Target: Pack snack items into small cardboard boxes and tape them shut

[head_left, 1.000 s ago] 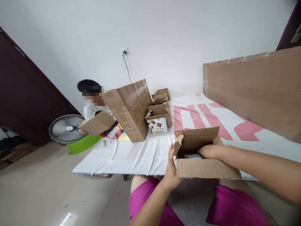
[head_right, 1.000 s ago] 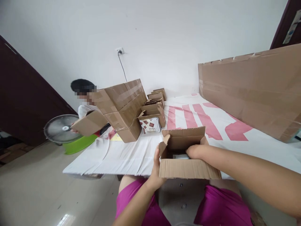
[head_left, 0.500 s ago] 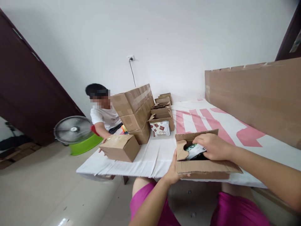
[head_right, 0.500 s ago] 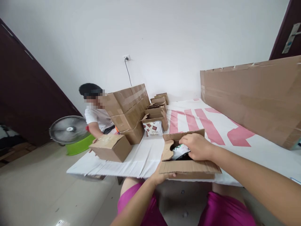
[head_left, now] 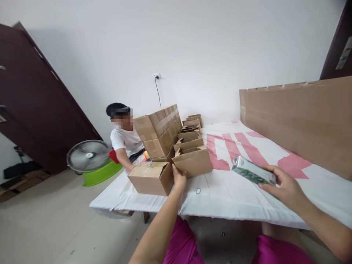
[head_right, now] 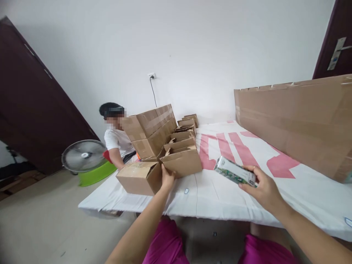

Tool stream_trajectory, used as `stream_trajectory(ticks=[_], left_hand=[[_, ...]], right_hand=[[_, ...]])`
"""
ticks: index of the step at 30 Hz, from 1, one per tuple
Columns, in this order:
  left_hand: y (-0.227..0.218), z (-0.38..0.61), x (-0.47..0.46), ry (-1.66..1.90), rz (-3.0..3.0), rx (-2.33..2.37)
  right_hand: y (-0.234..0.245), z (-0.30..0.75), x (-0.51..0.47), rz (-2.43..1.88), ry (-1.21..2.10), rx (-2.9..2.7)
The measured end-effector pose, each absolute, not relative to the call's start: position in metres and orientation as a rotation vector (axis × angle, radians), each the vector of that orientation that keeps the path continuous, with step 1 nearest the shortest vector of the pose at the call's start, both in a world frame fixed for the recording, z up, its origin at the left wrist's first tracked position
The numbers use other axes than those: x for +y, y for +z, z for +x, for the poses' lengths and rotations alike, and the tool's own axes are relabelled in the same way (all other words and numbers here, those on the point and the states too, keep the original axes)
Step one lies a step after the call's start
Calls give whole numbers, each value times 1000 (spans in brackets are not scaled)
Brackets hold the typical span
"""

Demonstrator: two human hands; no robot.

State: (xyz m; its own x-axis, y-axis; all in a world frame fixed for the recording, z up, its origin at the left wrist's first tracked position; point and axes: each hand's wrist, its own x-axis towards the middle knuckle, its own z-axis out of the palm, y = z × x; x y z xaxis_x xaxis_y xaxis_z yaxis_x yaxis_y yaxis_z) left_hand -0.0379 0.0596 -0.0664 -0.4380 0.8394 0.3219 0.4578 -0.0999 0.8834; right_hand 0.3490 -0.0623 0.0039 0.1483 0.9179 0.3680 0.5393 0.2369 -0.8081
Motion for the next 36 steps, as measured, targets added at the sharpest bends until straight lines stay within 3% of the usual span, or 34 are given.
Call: stream_trajectory(ticks=[7, 13, 20, 36], left_hand=[[-81, 23, 32, 1482, 1360, 1951], [-47, 93, 15, 1244, 1436, 906], [5, 97, 46, 1396, 1199, 868], [-69, -27, 47, 1515, 1228, 1245]], right_hand=[[-24, 330, -51, -1327, 769, -1548], [-18, 298, -5, -1067, 1092, -1195], [-10, 261, 40, -913, 1106, -1095], [-124, 219, 38, -1096, 1155, -1315]])
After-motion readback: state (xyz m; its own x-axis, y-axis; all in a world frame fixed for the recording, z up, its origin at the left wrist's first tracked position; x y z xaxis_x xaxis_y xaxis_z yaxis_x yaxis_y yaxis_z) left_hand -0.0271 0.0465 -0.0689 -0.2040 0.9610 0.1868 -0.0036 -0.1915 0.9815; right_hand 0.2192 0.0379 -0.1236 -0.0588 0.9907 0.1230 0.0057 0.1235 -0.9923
